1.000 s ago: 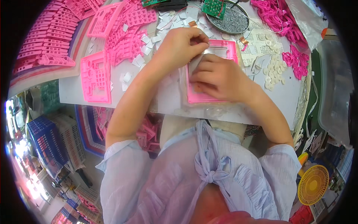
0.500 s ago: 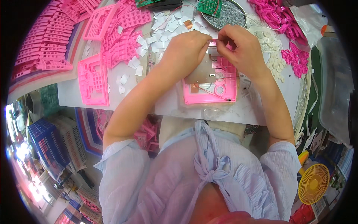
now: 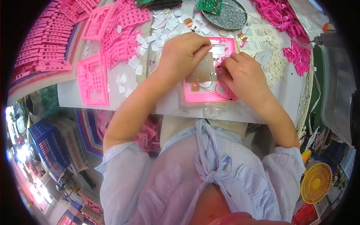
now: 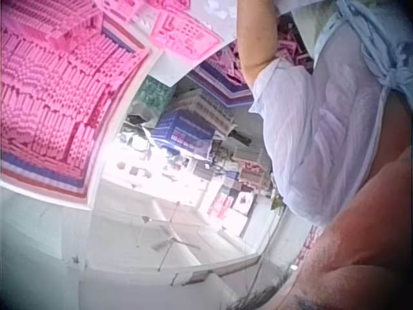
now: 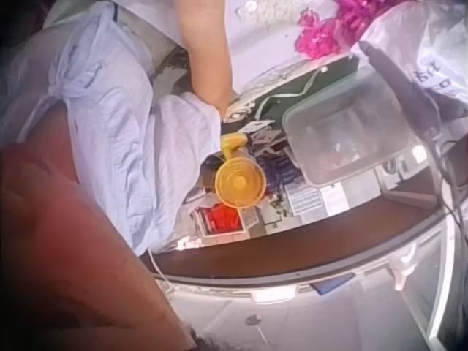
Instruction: Assembling a pink plastic toy bank with electronic components using a power screwdriver.
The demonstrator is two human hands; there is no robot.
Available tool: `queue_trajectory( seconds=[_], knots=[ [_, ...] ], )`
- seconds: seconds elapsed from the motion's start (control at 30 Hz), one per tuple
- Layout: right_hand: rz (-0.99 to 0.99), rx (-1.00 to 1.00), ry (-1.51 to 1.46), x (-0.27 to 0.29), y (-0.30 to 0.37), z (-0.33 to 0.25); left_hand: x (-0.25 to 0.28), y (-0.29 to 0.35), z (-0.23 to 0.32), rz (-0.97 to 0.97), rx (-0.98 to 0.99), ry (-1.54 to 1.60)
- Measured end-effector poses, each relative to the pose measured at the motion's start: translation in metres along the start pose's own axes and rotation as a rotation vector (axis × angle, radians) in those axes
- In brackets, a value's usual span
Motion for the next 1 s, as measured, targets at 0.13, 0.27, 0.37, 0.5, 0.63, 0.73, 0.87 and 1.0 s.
queue_trajectory(
  seconds=[0.13, 0.27, 0.37, 0.5, 0.63, 0.73, 0.87, 1.0],
  knots=[
    [0.040, -0.138, -0.148, 0.001, 0.004, 0.004, -0.003, -0.005, 0.003, -0.163, -0.082, -0.094],
    [-0.056, -0.234, -0.351, 0.003, 0.000, 0.004, -0.007, -0.015, 0.007, -0.321, -0.108, -0.115],
    [-0.110, -0.252, -0.385, -0.002, -0.002, 0.005, -0.010, -0.021, 0.009, -0.451, -0.115, -0.177],
    [-0.076, -0.240, -0.361, -0.006, 0.001, 0.005, -0.018, -0.029, 0.011, -0.631, -0.175, -0.346],
    [-0.066, -0.216, -0.237, -0.006, 0.003, 0.004, -0.030, -0.043, 0.032, -0.858, -0.146, -0.482],
    [-0.006, -0.181, -0.122, -0.005, 0.006, 0.006, -0.032, -0.053, 0.040, -1.091, 0.008, -0.494],
    [0.141, -0.049, 0.080, 0.003, -0.002, 0.002, -0.032, -0.061, 0.012, -0.871, 0.096, -0.455],
    [-0.042, -0.014, 0.145, -0.006, -0.010, 0.007, -0.034, -0.070, 0.001, -0.887, 0.226, -0.455]
  ],
)
Point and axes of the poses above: each hand's wrist, its own y-axis away from the middle knuckle, its own x-axis out of the back of the hand, z = x × y, the point moved 3 cm from there along -y, towards the middle knuckle, and after that the axes turned 6 degrees about y, right-handed, at the moved point
